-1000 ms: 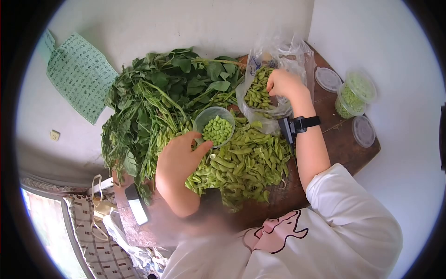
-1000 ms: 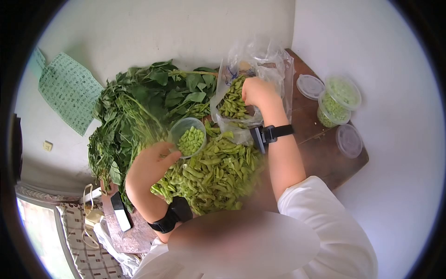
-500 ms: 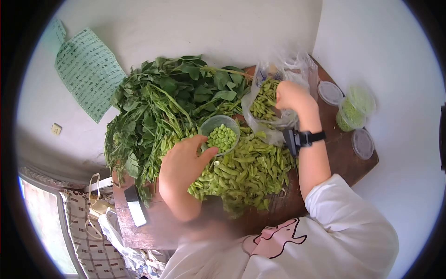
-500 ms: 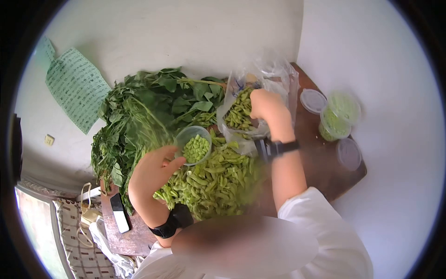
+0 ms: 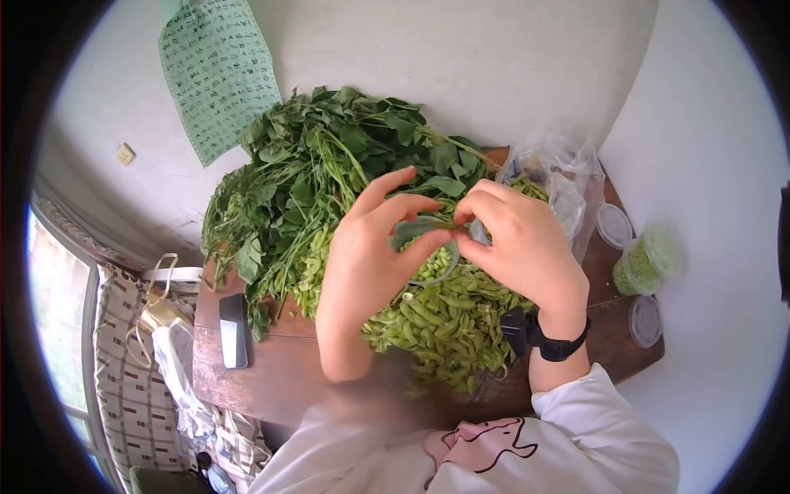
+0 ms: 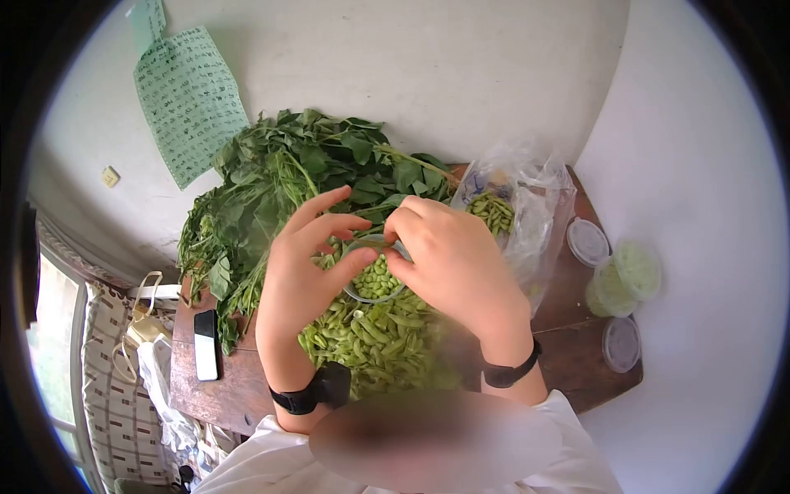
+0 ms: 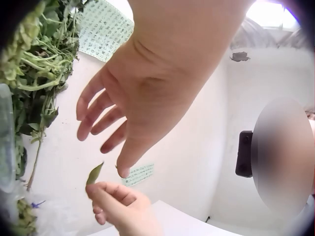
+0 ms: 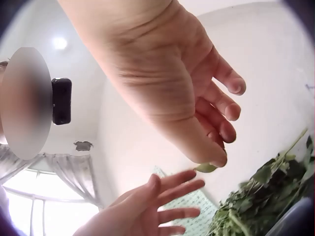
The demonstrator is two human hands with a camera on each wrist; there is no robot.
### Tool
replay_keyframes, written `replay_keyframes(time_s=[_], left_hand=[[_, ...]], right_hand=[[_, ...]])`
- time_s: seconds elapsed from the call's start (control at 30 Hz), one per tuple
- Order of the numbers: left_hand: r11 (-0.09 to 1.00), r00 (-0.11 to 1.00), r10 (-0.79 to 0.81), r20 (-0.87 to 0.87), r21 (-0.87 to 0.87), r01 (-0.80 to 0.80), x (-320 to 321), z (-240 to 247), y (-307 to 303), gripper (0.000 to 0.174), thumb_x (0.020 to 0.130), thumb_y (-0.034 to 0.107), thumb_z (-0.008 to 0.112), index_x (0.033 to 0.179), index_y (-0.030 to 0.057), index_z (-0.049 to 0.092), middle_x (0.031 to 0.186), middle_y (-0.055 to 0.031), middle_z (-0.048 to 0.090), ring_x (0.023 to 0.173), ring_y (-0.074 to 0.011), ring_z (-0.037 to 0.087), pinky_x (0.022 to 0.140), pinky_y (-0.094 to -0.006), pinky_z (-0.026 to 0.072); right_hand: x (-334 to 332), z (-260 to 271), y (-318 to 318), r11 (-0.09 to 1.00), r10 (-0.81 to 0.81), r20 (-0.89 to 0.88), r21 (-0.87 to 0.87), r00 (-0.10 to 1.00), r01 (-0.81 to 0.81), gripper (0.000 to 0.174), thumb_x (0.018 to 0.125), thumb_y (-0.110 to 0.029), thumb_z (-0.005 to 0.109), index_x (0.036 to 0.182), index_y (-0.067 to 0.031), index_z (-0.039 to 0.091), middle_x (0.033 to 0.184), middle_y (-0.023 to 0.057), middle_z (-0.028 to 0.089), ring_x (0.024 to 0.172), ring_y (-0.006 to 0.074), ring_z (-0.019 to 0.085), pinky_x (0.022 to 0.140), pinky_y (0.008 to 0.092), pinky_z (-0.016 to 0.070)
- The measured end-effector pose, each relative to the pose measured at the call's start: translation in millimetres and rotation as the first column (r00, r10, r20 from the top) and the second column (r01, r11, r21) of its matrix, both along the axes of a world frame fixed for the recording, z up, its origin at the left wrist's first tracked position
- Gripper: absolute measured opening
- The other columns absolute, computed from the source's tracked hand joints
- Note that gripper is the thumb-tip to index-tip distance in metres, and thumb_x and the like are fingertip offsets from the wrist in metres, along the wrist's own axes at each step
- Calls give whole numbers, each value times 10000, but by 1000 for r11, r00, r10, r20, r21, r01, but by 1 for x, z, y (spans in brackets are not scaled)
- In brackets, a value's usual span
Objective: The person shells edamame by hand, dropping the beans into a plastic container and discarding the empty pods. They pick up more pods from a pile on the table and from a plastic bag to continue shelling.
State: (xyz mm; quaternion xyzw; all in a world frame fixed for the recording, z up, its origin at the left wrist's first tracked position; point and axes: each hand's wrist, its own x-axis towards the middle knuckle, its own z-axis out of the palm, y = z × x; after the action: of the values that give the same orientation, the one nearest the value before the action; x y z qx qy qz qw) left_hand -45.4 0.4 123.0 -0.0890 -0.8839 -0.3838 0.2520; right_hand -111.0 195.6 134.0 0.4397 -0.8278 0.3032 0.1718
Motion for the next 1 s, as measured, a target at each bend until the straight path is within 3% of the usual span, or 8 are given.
replay_keyframes(time_s=[0.13, 0.27, 0.37, 0.43, 0.6, 0.77, 0.93, 1.0], left_hand=[[1000, 999, 4, -48, 13, -3, 2, 2, -2, 348, 777, 234, 875, 1031, 27, 758, 1347, -201, 637, 960, -297, 723, 733, -361, 567], [991, 988, 93, 121, 85, -104, 2, 7, 0, 281, 826, 234, 844, 979, 7, 780, 1358, -216, 640, 752, -178, 711, 638, -292, 540], [950, 986, 43, 164, 298, -91, 0, 0, 0, 217, 874, 192, 797, 968, -2, 782, 1377, -217, 632, 684, -114, 675, 586, -254, 508], [904, 996, -29, 90, 428, -13, 1, 0, 3, 171, 897, 147, 759, 978, -3, 780, 1396, -208, 618, 777, -118, 692, 602, -241, 506], [905, 998, -63, -21, 420, 66, 1, 1, 2, 173, 903, 136, 755, 1013, 4, 776, 1421, -209, 588, 948, -145, 695, 668, -236, 526], [902, 993, -117, 9, 419, 102, 1, 2, 5, 181, 925, 137, 740, 1035, -4, 771, 1424, -219, 575, 1012, -163, 688, 720, -239, 536], [800, 945, -326, 35, 542, 256, 4, 5, 5, 187, 953, 138, 724, 1047, -20, 761, 1428, -207, 565, 1058, -170, 668, 787, -266, 544], [769, 949, -313, -32, 577, 273, 3, 3, 10, 175, 942, 126, 734, 1043, -15, 761, 1427, -202, 565, 1040, -162, 665, 781, -262, 542]], right_hand=[[1, 2, -2, 1000, 19, -49, -21, 999, -20, 154, 822, -120, 730, 886, -46, 612, 864, 82, 621, 786, 292, 646, 672, 416, 509], [-2, 4, -5, 992, 43, -206, -108, 978, -66, 179, 790, -95, 766, 875, -55, 613, 842, 58, 612, 753, 268, 636, 646, 392, 511], [-6, 5, -4, 982, 43, -290, -164, 956, -94, 192, 777, -81, 789, 877, -61, 626, 839, 48, 624, 748, 255, 637, 636, 372, 518], [-4, 6, -4, 978, 50, -306, -180, 951, -110, 196, 776, -79, 801, 881, -63, 637, 847, 46, 637, 754, 250, 642, 638, 363, 525], [-2, 9, -2, 942, 110, -79, -308, 991, -129, 210, 821, -113, 804, 1001, -48, 719, 920, 63, 687, 812, 241, 669, 682, 342, 545], [-13, 4, 4, 917, 219, -88, -323, 972, -236, 150, 846, -87, 779, 986, -43, 744, 948, 64, 681, 821, 235, 662, 680, 346, 538], [-14, 7, 4, 875, 295, -109, -368, 949, -314, 156, 840, -81, 794, 986, -48, 750, 972, 44, 674, 812, 200, 638, 679, 324, 522], [-4, 14, 3, 845, 268, 101, -502, 958, -183, 178, 826, -78, 820, 988, -47, 752, 961, 27, 677, 794, 153, 601, 678, 292, 497]])
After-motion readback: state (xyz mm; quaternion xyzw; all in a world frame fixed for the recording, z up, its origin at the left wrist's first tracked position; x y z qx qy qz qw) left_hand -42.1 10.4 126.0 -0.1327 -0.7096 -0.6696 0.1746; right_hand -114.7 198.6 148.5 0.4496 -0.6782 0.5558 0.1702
